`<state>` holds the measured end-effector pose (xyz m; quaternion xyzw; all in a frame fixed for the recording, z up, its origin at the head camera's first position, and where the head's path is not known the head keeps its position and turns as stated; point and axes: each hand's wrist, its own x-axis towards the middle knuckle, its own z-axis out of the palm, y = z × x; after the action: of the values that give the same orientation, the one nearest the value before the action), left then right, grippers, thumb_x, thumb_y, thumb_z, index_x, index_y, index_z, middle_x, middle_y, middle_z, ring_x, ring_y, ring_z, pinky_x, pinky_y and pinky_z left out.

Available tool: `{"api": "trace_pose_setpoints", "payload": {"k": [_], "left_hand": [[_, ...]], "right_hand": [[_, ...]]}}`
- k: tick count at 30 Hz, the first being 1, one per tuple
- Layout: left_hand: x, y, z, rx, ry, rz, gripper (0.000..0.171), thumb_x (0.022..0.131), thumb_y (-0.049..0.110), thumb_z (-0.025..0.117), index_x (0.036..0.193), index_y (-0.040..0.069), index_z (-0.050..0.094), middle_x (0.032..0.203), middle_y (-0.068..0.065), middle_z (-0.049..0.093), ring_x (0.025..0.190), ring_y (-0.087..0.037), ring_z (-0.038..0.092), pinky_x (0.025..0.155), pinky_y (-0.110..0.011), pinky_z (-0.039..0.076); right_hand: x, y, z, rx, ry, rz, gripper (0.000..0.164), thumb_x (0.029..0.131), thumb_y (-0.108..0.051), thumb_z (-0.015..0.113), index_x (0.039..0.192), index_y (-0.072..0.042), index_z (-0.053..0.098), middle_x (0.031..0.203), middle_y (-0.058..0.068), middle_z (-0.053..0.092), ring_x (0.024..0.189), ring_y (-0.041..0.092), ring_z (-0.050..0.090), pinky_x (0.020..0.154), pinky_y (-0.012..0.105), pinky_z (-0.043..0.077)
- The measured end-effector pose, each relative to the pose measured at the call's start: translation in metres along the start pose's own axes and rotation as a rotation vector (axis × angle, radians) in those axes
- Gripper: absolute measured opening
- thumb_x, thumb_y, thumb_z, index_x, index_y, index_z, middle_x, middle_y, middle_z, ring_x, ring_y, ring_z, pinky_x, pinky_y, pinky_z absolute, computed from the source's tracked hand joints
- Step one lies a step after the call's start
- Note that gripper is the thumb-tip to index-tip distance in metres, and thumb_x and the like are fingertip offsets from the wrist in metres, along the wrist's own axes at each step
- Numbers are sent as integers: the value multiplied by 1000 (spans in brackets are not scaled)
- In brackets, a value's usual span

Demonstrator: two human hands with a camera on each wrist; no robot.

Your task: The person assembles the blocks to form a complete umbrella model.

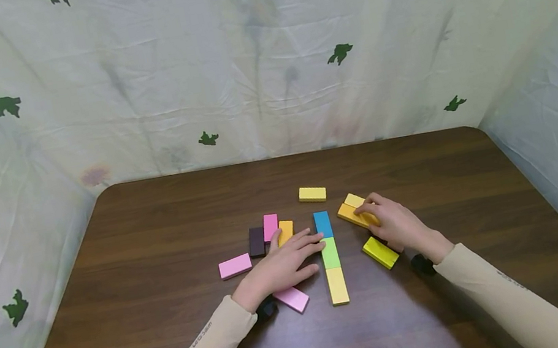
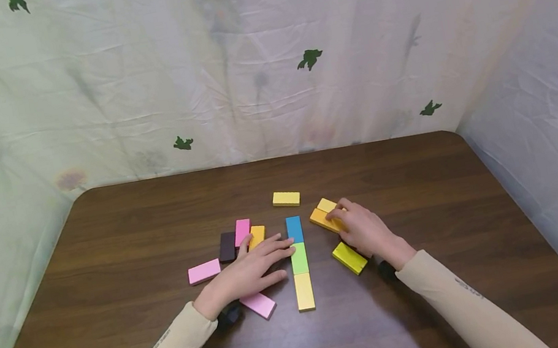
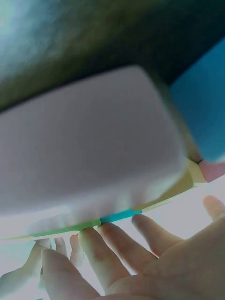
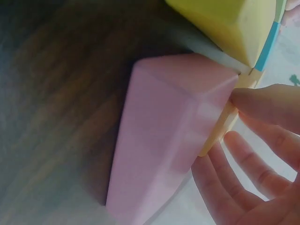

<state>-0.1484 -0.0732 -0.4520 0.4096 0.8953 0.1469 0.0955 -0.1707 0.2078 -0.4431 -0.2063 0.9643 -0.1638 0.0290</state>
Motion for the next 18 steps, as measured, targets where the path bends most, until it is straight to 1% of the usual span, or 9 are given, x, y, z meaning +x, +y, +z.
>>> {"api": "trace_pose_setpoints", "payload": {"k": [6,13,18], "left_hand": [[4,4,-2,42,4,25,48,96,34,56,138,11,52,147,-1,42,139,-18,29,110,-57,12],[7,5,-4,79,22,75,44,95,28,58,133,6,56,143,-9,47,135,-21,37,111,-53,17],[10,4,-5,95,13,86,42,95,26,58,132,6,56,142,-9,47,132,-20,40,111,-50,20]], "right_hand": [[1,4,-2,-6,1,19,38,81,-3,72,118,-5,66,110,12,54,86,24,56,76,41,52],[1,14,-4,11,39,1,37,80,1,72,117,-4,67,111,13,54,90,25,57,79,43,51],[2,16,-6,41,10,17,38,82,1,70,119,-5,66,112,12,55,95,27,55,85,45,50]]}}
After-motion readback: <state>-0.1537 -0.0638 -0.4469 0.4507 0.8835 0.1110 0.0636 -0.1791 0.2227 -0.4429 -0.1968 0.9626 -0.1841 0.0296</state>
